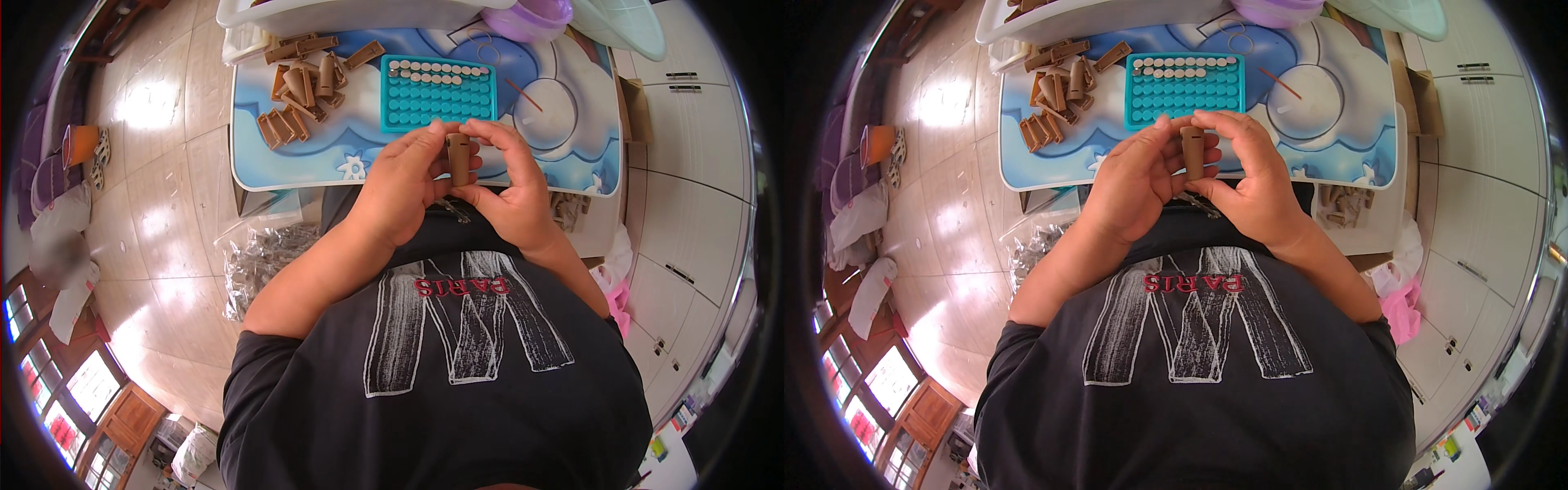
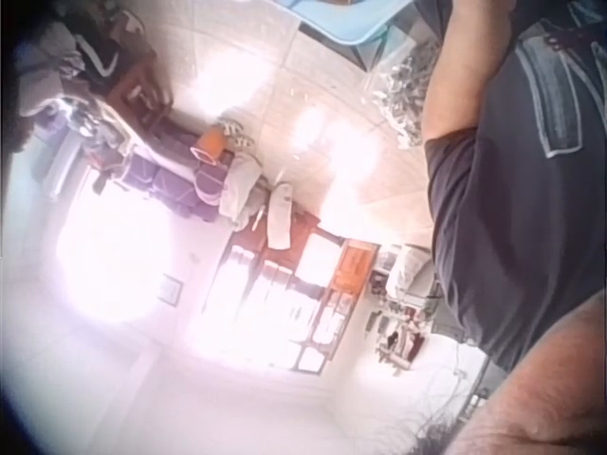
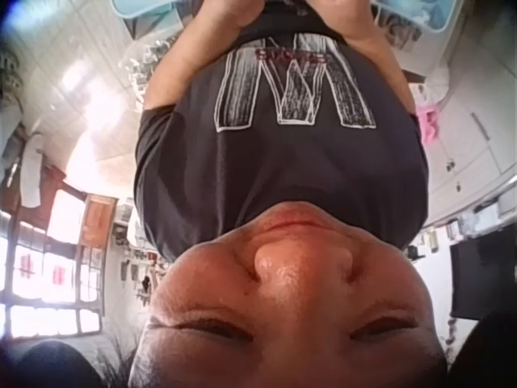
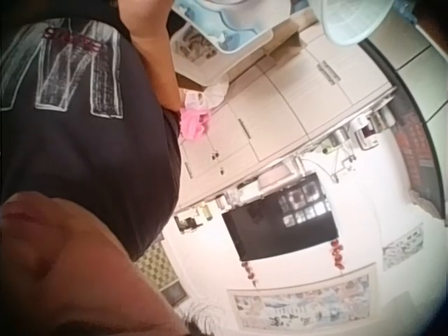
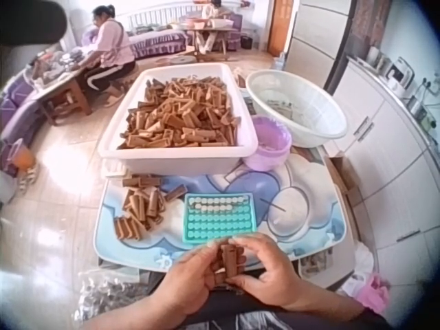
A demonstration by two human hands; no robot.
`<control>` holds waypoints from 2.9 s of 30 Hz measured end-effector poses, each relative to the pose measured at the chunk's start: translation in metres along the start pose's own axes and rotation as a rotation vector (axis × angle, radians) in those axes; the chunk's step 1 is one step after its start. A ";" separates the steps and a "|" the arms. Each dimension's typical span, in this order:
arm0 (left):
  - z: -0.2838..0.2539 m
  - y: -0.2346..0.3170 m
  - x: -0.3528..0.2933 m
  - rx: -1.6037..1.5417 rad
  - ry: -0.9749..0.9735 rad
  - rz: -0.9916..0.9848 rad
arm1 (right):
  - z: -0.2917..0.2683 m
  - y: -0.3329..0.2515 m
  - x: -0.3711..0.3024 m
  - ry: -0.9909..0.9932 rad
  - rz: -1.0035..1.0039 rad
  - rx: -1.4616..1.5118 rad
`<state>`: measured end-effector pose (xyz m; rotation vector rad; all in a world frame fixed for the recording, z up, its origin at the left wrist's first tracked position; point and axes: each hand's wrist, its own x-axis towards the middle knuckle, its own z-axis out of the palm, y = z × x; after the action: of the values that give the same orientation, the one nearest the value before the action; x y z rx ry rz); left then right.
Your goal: The person assembles small beads and small pins onto cardboard tubes by hand.
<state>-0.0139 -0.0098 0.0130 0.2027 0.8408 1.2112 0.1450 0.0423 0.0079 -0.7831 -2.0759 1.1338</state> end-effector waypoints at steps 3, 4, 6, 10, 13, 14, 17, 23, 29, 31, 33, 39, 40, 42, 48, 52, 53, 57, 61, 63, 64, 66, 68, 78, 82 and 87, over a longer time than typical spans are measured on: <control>0.000 -0.003 0.002 0.035 -0.019 0.017 | 0.001 0.001 0.000 0.009 -0.011 -0.002; -0.001 -0.005 0.003 0.063 -0.035 0.033 | 0.001 0.001 0.000 0.010 -0.020 -0.010; -0.001 -0.007 0.003 0.147 -0.039 0.071 | 0.002 -0.001 0.001 0.011 -0.031 -0.018; -0.004 -0.011 0.002 0.374 -0.034 0.179 | -0.004 -0.010 0.004 0.001 -0.057 -0.025; -0.006 -0.014 -0.002 0.705 -0.018 0.378 | -0.010 -0.007 0.005 0.016 -0.007 -0.019; -0.004 -0.013 -0.005 0.705 -0.020 0.377 | -0.011 -0.005 0.007 0.021 0.007 -0.038; 0.002 -0.007 -0.010 1.054 -0.046 0.489 | -0.016 0.002 0.006 -0.040 -0.037 -0.084; -0.006 -0.007 -0.007 1.051 -0.041 0.610 | -0.013 0.010 -0.002 0.037 0.163 0.503; -0.004 -0.009 -0.012 0.772 0.006 0.530 | -0.004 0.001 -0.003 0.129 0.240 0.772; -0.005 -0.011 -0.012 0.859 0.038 0.607 | -0.002 0.002 -0.005 0.129 0.247 0.771; -0.006 -0.013 -0.010 0.887 0.049 0.657 | -0.002 0.003 -0.005 0.127 0.252 0.772; -0.001 -0.015 -0.010 0.787 0.063 0.625 | -0.001 0.004 -0.005 0.111 0.232 0.750; -0.001 -0.017 -0.009 0.659 0.055 0.590 | 0.001 0.005 -0.005 0.145 0.222 0.781; -0.006 -0.020 -0.007 0.658 0.050 0.594 | 0.005 0.008 -0.006 0.178 0.210 0.812; -0.011 -0.018 -0.008 0.618 0.038 0.594 | 0.011 0.013 -0.007 0.160 0.199 0.882; -0.005 -0.015 -0.006 0.542 0.111 0.579 | 0.014 0.011 -0.003 0.177 0.289 0.947; -0.007 -0.015 -0.005 0.543 0.109 0.580 | 0.015 0.009 -0.002 0.209 0.293 0.933; -0.016 -0.009 -0.003 0.827 0.111 0.805 | 0.014 0.000 0.002 0.195 0.267 0.895; -0.011 -0.001 -0.006 1.051 -0.011 1.000 | 0.006 0.001 -0.002 -0.016 0.248 0.778; -0.009 0.000 -0.007 1.050 -0.024 1.010 | 0.007 0.000 -0.003 -0.054 0.221 0.730; -0.008 0.000 -0.007 1.050 -0.037 1.021 | 0.010 -0.001 -0.005 -0.018 0.224 0.792; -0.008 -0.001 -0.006 1.064 -0.031 1.050 | 0.014 -0.001 -0.006 0.019 0.227 0.853; -0.007 -0.001 -0.008 1.077 -0.025 1.079 | 0.017 0.000 -0.008 0.041 0.265 0.918; -0.022 0.004 -0.004 0.258 -0.155 0.134 | -0.005 0.002 0.013 -0.026 -0.154 0.096; -0.018 0.005 -0.003 -0.016 -0.204 -0.081 | -0.011 0.000 0.019 -0.126 -0.035 0.094; -0.025 0.007 -0.005 -0.024 -0.221 -0.152 | -0.044 0.022 0.054 0.199 -0.014 -0.142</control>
<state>-0.0357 -0.0184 0.0019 0.2439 0.6370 1.0347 0.1491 0.1143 0.0204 -0.9087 -2.0068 0.8699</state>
